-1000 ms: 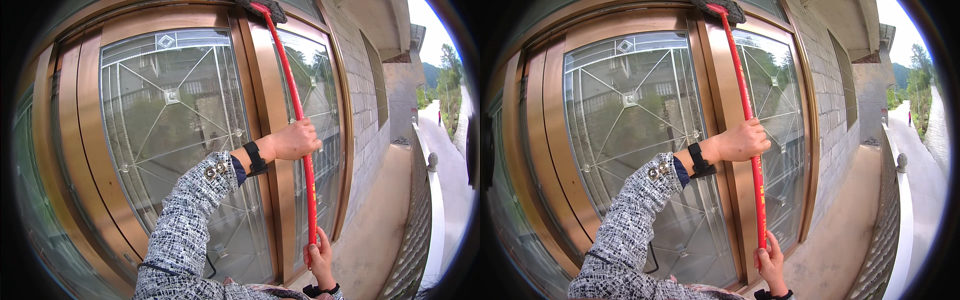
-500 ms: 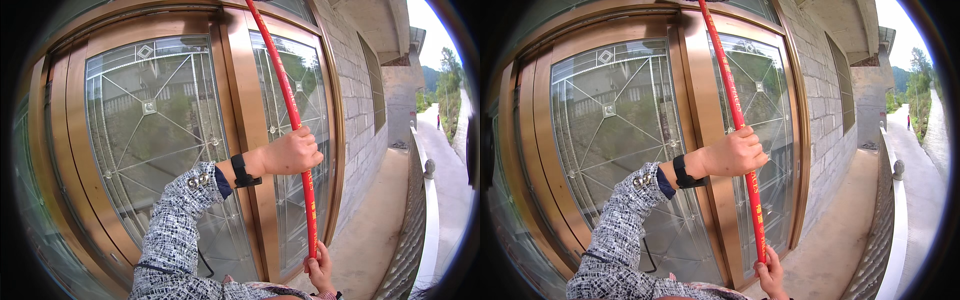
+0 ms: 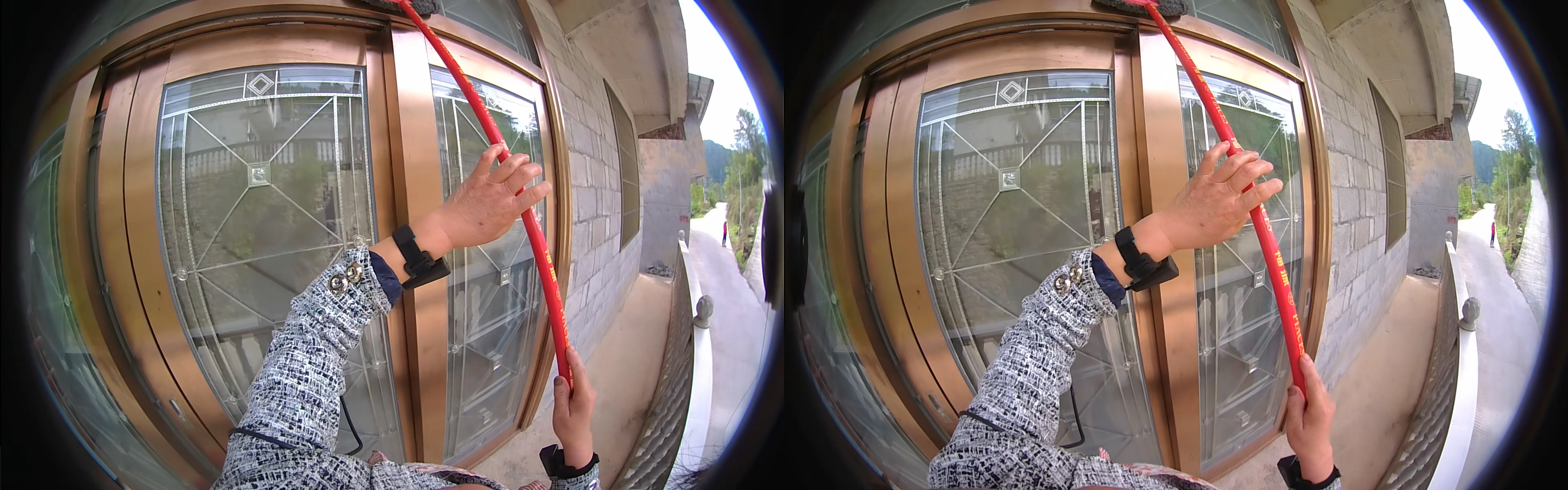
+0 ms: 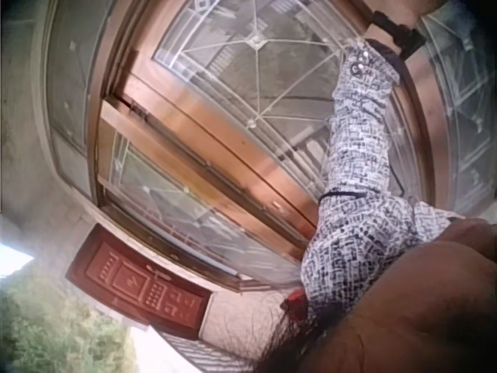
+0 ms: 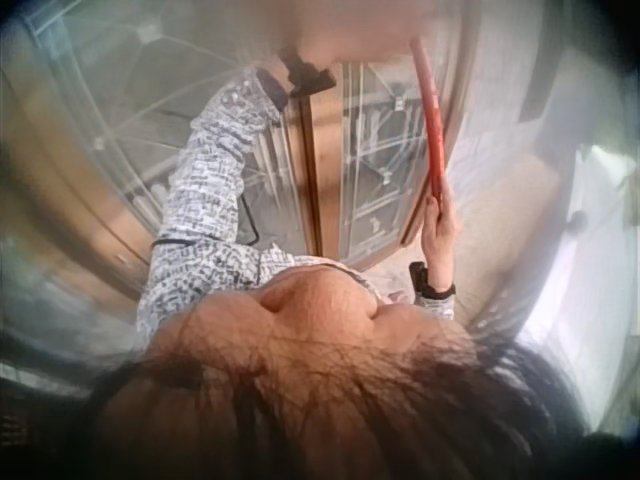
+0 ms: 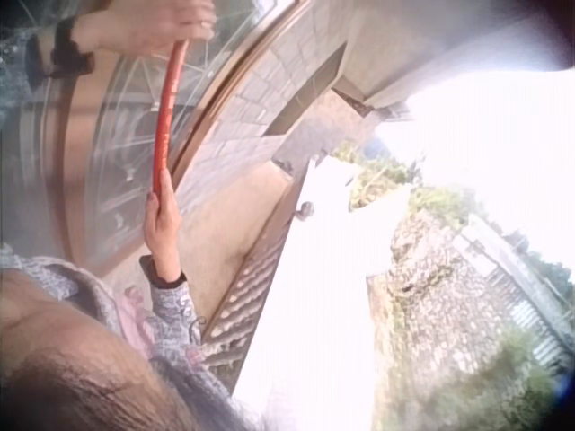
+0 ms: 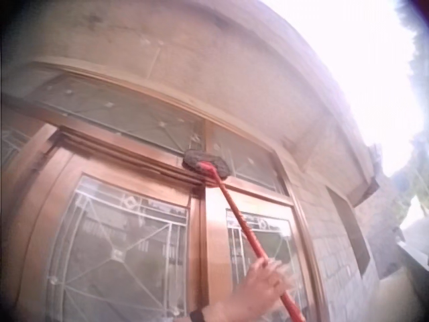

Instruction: The person attaches a gray microfiber cloth to a red extendable pole and then uses it to wipe the exterior surface of a large glass door. The person moves the pole across the glass in vertical and horizontal strokes.

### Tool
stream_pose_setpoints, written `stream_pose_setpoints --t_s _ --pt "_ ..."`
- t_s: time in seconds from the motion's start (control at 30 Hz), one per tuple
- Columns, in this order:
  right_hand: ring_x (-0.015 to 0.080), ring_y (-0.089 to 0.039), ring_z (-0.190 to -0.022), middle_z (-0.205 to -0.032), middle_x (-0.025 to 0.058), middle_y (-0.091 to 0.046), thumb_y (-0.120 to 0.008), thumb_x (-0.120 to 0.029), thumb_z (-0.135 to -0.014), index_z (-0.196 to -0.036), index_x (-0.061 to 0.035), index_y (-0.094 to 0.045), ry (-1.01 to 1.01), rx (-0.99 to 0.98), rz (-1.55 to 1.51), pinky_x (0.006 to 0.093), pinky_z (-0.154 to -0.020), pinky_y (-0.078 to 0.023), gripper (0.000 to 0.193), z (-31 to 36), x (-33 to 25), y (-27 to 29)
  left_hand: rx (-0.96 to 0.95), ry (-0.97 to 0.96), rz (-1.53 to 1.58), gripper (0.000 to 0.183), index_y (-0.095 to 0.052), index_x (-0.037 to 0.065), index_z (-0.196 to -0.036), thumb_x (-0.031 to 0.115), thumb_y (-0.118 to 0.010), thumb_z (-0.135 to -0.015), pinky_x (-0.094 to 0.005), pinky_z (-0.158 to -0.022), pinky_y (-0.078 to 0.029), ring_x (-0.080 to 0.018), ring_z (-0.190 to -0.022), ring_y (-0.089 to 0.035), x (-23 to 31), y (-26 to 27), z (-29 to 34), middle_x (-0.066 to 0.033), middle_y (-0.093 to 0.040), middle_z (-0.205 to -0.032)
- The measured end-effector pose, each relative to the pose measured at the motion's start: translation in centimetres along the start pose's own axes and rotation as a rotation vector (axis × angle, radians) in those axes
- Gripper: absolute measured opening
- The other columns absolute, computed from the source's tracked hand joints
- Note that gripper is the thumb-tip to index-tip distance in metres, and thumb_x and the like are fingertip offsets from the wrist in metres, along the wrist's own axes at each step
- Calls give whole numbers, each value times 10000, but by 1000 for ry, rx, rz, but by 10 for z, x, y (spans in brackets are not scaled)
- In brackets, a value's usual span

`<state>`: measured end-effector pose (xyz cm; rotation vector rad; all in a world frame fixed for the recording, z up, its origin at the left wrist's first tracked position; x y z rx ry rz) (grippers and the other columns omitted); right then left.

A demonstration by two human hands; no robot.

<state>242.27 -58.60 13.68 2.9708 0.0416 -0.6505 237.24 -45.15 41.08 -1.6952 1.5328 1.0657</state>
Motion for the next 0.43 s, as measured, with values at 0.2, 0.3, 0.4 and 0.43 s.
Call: stream_pose_setpoints --t_s 0.2,0.3,0.4,0.43 --pt "87 -579 -834 -1191 69 -673 -565 0 -1026 -1563 -67 -503 0 -1 -204 241 -751 -497 544 -174 -18 25 16 112 312 727 -553 132 -1396 108 -855 -735 -459 -1053 -450 -287 -1260 -571 0 61 63 -75 -586 -1337" --pt "36 -435 -570 -731 -52 -511 -597 -109 -1049 -1565 -145 -529 158 18 -150 231 -507 -369 522 -288 -78 25 21 39 397 650 -546 112 -1407 128 -802 -810 -384 -963 -486 -270 -1156 -610 38 98 109 -74 -608 -1210" --pt "49 -438 -516 -685 -36 -512 -601 -185 -1059 -1559 -161 -535 182 60 -84 244 -458 -380 504 -385 -132 18 -83 -22 473 634 -544 121 -1429 147 -784 -843 -374 -929 -505 -259 -1110 -630 88 117 148 -65 -614 -1183" --pt "60 -442 -511 -673 -24 -510 -623 -238 -1063 -1570 -169 -521 181 59 -47 247 -458 -384 521 -408 -150 14 -96 -11 480 634 -544 121 -1429 147 -784 -843 -374 -929 -505 -259 -1110 -630 87 116 154 -65 -614 -1183"
Point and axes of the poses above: each hand's wrist, its own z-axis away from the middle knuckle, its own y-axis out of the back of the hand, x = y × z, the point moved 10 cm from there along -z, towards the middle knuckle
